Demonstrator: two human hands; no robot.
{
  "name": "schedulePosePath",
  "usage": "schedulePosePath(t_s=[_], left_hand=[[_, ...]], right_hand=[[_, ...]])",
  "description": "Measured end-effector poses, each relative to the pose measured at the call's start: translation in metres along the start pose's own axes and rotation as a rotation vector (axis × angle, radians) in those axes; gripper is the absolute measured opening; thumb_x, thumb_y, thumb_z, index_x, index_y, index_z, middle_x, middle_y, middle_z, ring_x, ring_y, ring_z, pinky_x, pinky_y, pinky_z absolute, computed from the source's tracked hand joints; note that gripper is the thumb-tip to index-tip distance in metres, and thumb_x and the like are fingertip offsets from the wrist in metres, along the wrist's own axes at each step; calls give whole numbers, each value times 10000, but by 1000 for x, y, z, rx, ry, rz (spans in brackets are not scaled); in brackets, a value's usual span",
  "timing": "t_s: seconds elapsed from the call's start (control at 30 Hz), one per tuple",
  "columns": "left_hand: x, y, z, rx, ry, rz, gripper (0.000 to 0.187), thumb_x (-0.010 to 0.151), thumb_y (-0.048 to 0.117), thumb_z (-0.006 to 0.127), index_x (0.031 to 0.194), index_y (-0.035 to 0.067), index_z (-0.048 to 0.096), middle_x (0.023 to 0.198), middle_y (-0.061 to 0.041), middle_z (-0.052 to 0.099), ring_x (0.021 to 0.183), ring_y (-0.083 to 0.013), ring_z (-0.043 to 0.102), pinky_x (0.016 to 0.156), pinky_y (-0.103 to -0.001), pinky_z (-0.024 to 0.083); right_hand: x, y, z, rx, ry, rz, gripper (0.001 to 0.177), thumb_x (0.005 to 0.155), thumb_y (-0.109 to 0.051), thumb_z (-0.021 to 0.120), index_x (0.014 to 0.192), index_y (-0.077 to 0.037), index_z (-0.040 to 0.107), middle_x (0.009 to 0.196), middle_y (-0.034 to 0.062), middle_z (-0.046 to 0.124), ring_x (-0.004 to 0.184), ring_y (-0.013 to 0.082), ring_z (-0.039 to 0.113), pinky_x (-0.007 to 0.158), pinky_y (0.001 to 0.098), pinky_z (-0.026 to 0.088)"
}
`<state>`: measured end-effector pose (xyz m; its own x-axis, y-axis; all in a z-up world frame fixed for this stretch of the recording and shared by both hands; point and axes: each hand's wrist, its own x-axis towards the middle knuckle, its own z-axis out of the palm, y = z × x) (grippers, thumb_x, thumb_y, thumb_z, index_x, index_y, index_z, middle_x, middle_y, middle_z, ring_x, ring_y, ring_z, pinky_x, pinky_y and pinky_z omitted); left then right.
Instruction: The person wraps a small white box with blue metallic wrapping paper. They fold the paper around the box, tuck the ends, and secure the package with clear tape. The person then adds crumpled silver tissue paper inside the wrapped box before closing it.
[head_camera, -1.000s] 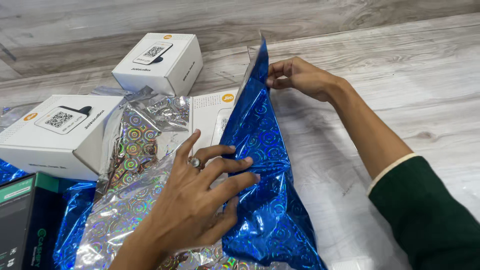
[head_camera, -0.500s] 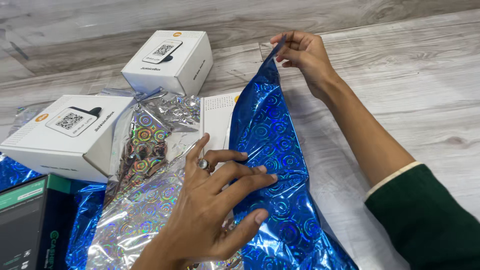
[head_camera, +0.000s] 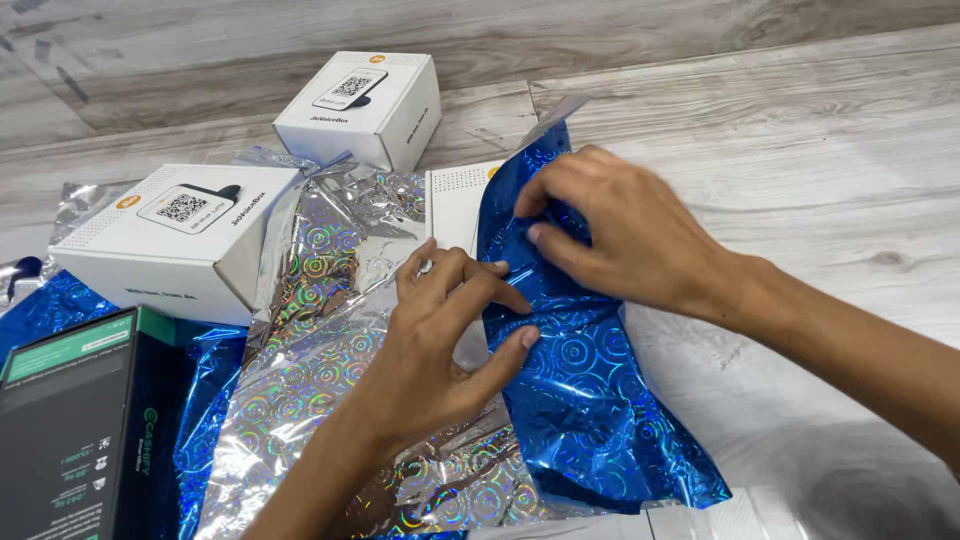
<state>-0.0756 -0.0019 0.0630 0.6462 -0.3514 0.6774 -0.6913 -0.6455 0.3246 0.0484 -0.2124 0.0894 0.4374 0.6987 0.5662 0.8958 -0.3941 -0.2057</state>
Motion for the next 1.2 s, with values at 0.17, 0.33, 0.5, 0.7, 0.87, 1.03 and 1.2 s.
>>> schedulePosePath(t_s=[0.17,0.33,0.5,0.7,0.87,1.03,1.2], left_hand=[[-3,-12,3,-89,100,-165,146,920,168,725,1024,77,676,1029,-86,638,1043,-274,603,974,-434,445],[-9,-16,-7,-5,167,-37,210,955,189,706,1126,76,659,1172,-76,630,1177,-280,593,1073,-488,441],[-7,18,12,260,-6,416,393,958,373,743,1243,116,660,1314,-84,627,1302,-288,562,1177,-545,397],[-13,3,-16,347,162,81,400,968,287,736,1286,62,646,1274,-118,622,1245,-327,577,1106,-520,417],[-15,-8,-56,441,173,-23,289,973,59,673,1260,55,647,1317,-124,651,1329,-347,574,1140,-468,435],[-15,35,-24,412,-171,285,448,989,322,648,1342,46,634,1416,-145,605,1416,-331,516,1214,-505,363],[-23,39,5,407,-384,396,764,904,630,568,1480,131,511,1573,-79,492,1529,-283,383,1268,-503,285]], right_hand=[[5,-22,12,-212,-225,-17,677,1020,-544,460,1521,-88,451,1575,204,400,1465,412,325,1119,616,255],[2,-14,14,-258,-349,-23,799,982,-649,396,1541,-79,349,1613,214,292,1484,437,223,1137,611,198],[3,-9,15,-280,-324,-80,804,973,-616,408,1579,-96,317,1632,211,283,1494,440,234,1169,609,187],[7,-16,12,-287,-339,-64,836,951,-653,409,1579,-109,316,1617,223,280,1472,455,226,1141,617,184],[10,-20,9,-299,-369,-45,808,958,-672,395,1560,-137,337,1607,224,287,1465,451,232,1136,613,204],[12,-19,7,-290,-377,-54,795,923,-647,389,1563,-176,349,1615,192,295,1465,426,248,1067,667,235],[10,-21,7,-288,-374,-37,788,936,-671,403,1554,-184,356,1609,179,306,1474,417,252,1084,679,230]])
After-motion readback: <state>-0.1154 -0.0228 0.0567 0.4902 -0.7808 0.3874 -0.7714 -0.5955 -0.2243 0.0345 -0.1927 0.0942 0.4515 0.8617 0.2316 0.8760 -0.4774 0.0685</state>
